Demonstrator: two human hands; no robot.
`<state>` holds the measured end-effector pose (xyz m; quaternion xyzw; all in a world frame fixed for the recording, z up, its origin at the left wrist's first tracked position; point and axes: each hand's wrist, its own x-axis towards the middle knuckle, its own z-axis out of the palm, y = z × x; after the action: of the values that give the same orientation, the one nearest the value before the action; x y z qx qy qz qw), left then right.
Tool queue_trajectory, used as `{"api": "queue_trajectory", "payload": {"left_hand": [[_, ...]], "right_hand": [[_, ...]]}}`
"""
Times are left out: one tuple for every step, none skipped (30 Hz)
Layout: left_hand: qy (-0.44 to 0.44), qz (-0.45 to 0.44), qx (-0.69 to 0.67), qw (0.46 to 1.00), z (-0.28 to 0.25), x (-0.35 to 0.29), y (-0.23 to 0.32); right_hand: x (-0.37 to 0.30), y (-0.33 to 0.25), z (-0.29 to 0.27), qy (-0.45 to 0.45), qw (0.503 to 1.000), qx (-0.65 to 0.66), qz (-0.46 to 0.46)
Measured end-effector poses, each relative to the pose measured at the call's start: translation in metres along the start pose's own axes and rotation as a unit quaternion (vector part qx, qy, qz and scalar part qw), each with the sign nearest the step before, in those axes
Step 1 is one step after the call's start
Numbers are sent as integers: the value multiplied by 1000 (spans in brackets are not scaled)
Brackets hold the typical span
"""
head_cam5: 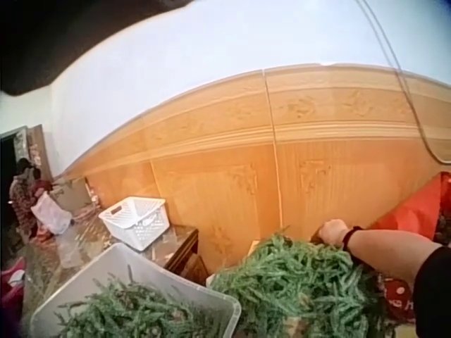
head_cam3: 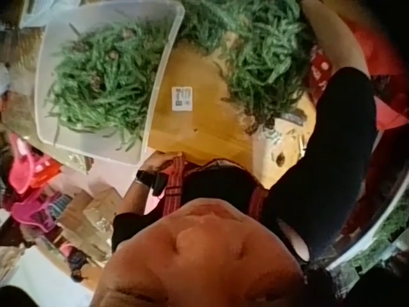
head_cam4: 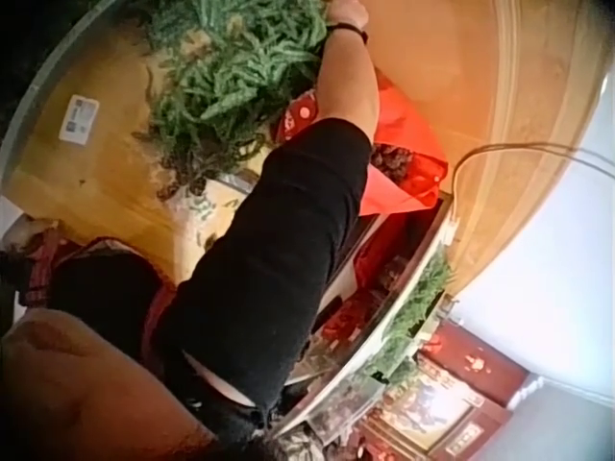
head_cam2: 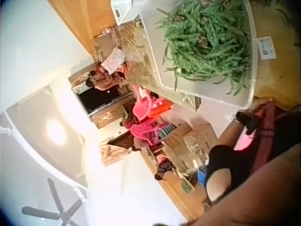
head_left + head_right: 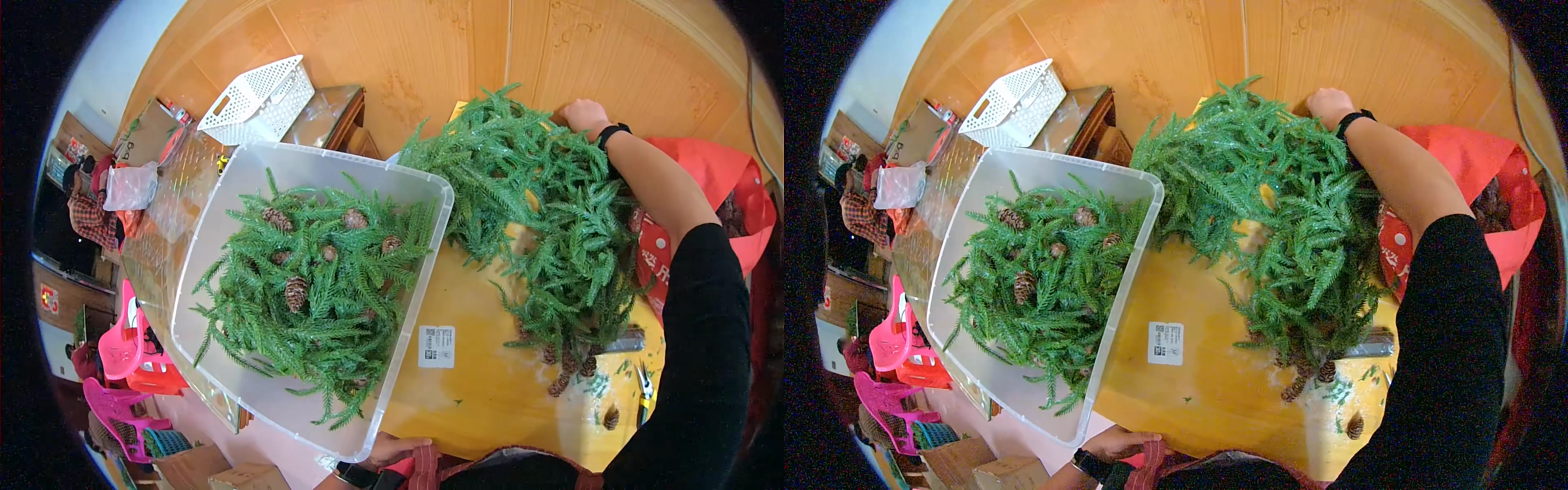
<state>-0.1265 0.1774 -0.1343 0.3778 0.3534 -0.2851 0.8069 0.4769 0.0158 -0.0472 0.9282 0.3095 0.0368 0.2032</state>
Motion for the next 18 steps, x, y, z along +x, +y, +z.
{"api": "queue_trajectory", "payload": {"left_hand": [[-1, -2, 0, 1000, -1, 1, 1], [10, -13, 26, 1000, 0, 2, 4], [20, -25, 52, 998, 0, 3, 6], [20, -24, 53, 998, 2, 1, 6], [19, -19, 49, 998, 4, -1, 7], [19, -14, 45, 999, 6, -1, 8], [19, -14, 44, 999, 5, -2, 8], [20, -13, 64, 998, 4, -4, 9], [21, -12, 84, 996, 4, -5, 8], [19, -12, 84, 996, 3, -5, 8], [23, -15, 76, 997, 1, -4, 7], [26, -19, 68, 997, 0, -4, 6], [25, -18, 68, 997, 0, -3, 5], [26, -5, 80, 996, 0, -2, 5], [27, 8, 92, 995, 0, -2, 5], [27, 7, 91, 995, 1, -3, 7], [23, 2, 73, 997, 4, -5, 10], [19, -3, 54, 998, 6, -6, 11]], "right_hand": [[-1, -1, -1, -2, 1000, -1, 1], [-3, -3, -2, -5, 1000, 2, 0], [-4, -4, -1, -9, 1000, 4, 0], [-4, -2, -1, -8, 1000, 4, 1], [-4, 0, 0, 3, 1000, 11, 9], [-4, 2, 2, 13, 1000, 18, 17], [-7, 0, -2, 14, 1000, 18, 16], [-9, 0, -5, 22, 999, 41, -2], [-12, -1, -8, 30, 997, 64, -21], [-14, 0, -11, 30, 997, 63, -20], [-16, 1, -14, 32, 997, 65, -23], [-17, 1, -15, 33, 997, 67, -25], [-13, 5, -10, 34, 997, 66, -25], [-8, 10, -3, 41, 998, 46, -13], [-3, 16, 4, 47, 999, 27, -2], [-6, 12, -1, 46, 999, 27, -2], [-9, 9, -8, 37, 999, 26, -2], [-11, 6, -12, 29, 999, 25, -1]]}}
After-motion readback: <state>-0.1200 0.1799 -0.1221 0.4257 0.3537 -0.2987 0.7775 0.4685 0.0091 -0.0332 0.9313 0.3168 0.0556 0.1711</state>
